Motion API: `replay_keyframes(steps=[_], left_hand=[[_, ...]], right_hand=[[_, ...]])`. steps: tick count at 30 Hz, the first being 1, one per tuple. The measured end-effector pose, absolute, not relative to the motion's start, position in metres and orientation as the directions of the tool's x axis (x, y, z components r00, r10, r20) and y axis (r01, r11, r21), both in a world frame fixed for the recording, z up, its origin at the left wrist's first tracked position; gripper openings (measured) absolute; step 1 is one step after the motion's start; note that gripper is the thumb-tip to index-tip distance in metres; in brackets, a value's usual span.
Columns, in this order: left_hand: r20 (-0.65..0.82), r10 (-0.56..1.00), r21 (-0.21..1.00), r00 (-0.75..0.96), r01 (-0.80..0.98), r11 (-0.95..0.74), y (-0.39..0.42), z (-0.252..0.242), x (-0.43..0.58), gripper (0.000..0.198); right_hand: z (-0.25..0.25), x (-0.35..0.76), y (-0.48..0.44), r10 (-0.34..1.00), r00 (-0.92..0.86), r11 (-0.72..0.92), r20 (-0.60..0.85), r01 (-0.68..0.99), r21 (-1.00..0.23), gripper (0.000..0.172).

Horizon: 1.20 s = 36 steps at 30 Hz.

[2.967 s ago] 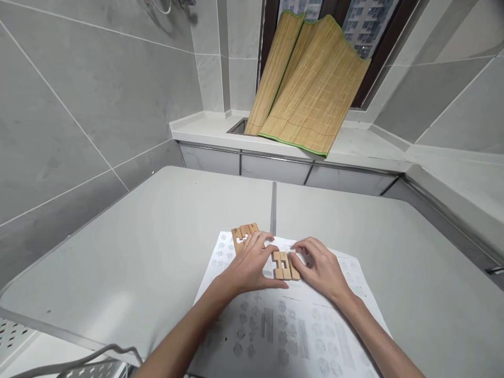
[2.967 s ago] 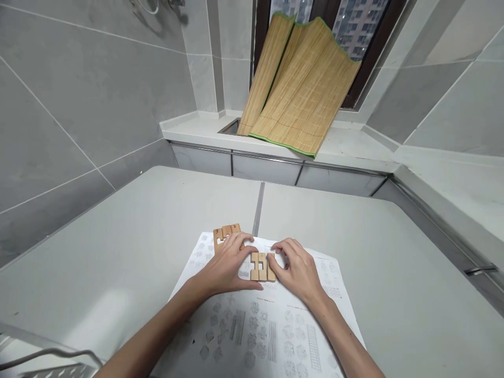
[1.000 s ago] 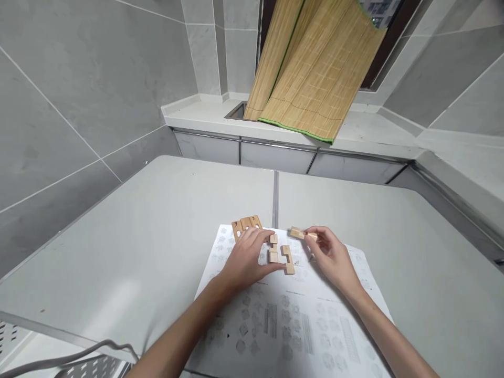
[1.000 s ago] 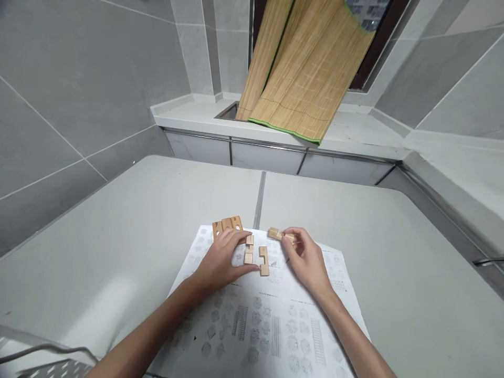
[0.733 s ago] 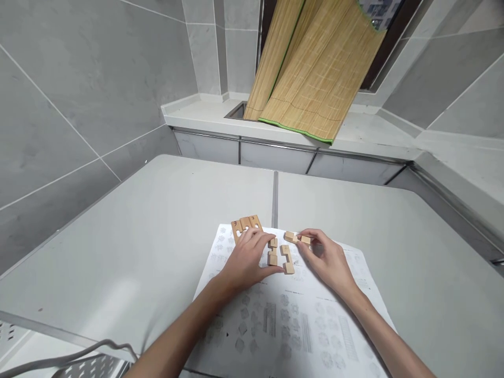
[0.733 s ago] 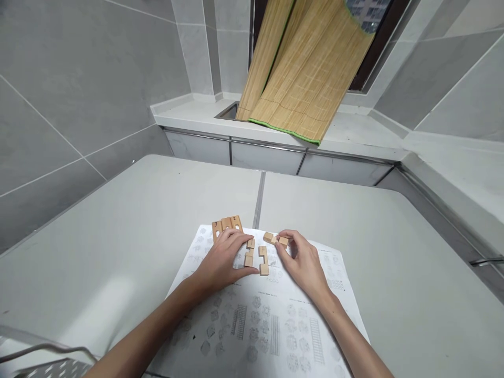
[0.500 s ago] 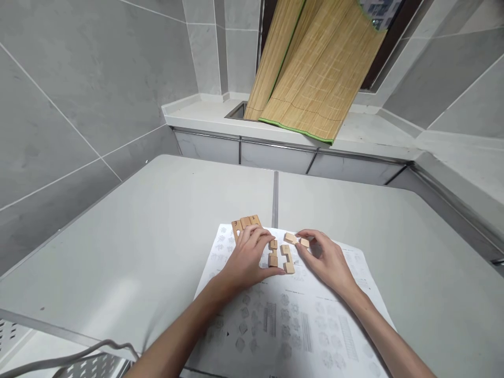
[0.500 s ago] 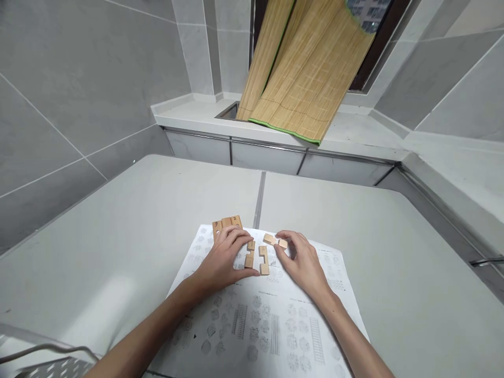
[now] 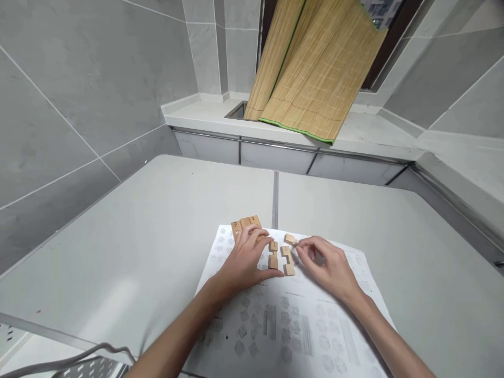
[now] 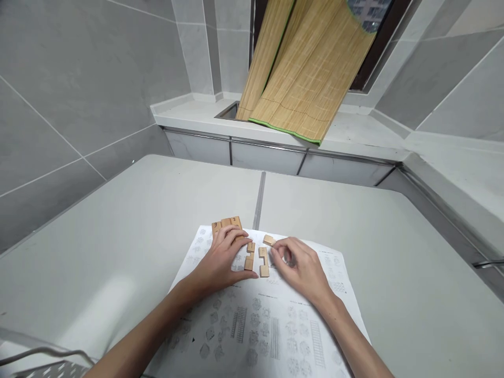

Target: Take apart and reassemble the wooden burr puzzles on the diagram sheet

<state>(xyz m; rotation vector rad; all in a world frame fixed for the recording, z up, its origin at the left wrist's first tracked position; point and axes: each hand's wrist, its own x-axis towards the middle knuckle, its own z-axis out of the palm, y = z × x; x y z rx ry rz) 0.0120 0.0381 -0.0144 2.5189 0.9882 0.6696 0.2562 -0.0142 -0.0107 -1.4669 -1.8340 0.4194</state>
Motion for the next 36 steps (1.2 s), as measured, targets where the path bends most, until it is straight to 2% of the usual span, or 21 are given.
replay_keyframes(steps=[3, 7, 13, 16, 19, 24, 26, 29, 32, 36], left_hand=[[0.31, 0.699, 0.47, 0.644, 0.536, -0.702, 0.038, -0.015, 0.012, 0.069], [0.309, 0.7, 0.463, 0.644, 0.541, -0.702, 0.038, -0.014, 0.012, 0.071], [0.316, 0.694, 0.459, 0.648, 0.536, -0.709, 0.037, -0.014, 0.014, 0.071], [0.329, 0.689, 0.458, 0.646, 0.529, -0.714, 0.037, -0.013, 0.015, 0.07], [0.347, 0.7, 0.474, 0.625, 0.527, -0.705, 0.037, -0.011, 0.015, 0.067], [0.353, 0.752, 0.553, 0.556, 0.525, -0.647, 0.035, -0.004, 0.016, 0.065], [0.343, 0.782, 0.599, 0.52, 0.52, -0.608, 0.033, -0.002, 0.017, 0.066], [0.339, 0.801, 0.646, 0.494, 0.496, -0.58, 0.031, 0.0, 0.018, 0.067], [0.358, 0.783, 0.656, 0.508, 0.461, -0.598, 0.03, 0.002, 0.02, 0.063], [0.378, 0.77, 0.655, 0.514, 0.438, -0.615, 0.029, 0.001, 0.022, 0.061]], right_hand=[[-0.008, 0.251, -0.021, 0.971, -0.149, 0.236, 0.185, 0.7, -0.674, 0.016], [-0.007, 0.247, -0.023, 0.984, -0.174, 0.154, 0.034, 0.742, -0.652, 0.022], [-0.007, 0.243, -0.02, 0.995, -0.103, 0.093, 0.009, 0.851, -0.516, 0.015], [-0.008, 0.24, -0.02, 0.997, -0.068, 0.07, 0.023, 0.849, -0.523, 0.01], [-0.008, 0.239, -0.019, 0.995, -0.056, 0.091, 0.078, 0.813, -0.575, 0.017], [-0.006, 0.242, -0.018, 0.98, -0.001, 0.148, 0.197, 0.666, -0.731, 0.024], [-0.004, 0.242, -0.018, 0.991, -0.001, 0.116, 0.136, 0.532, -0.839, 0.026], [0.001, 0.24, -0.017, 0.999, -0.049, 0.021, 0.009, 0.246, -0.969, 0.031], [0.006, 0.238, -0.017, 0.99, -0.138, -0.032, -0.041, 0.063, -0.997, 0.034], [0.011, 0.239, -0.017, 0.979, -0.202, 0.015, -0.002, 0.086, -0.996, 0.031]])
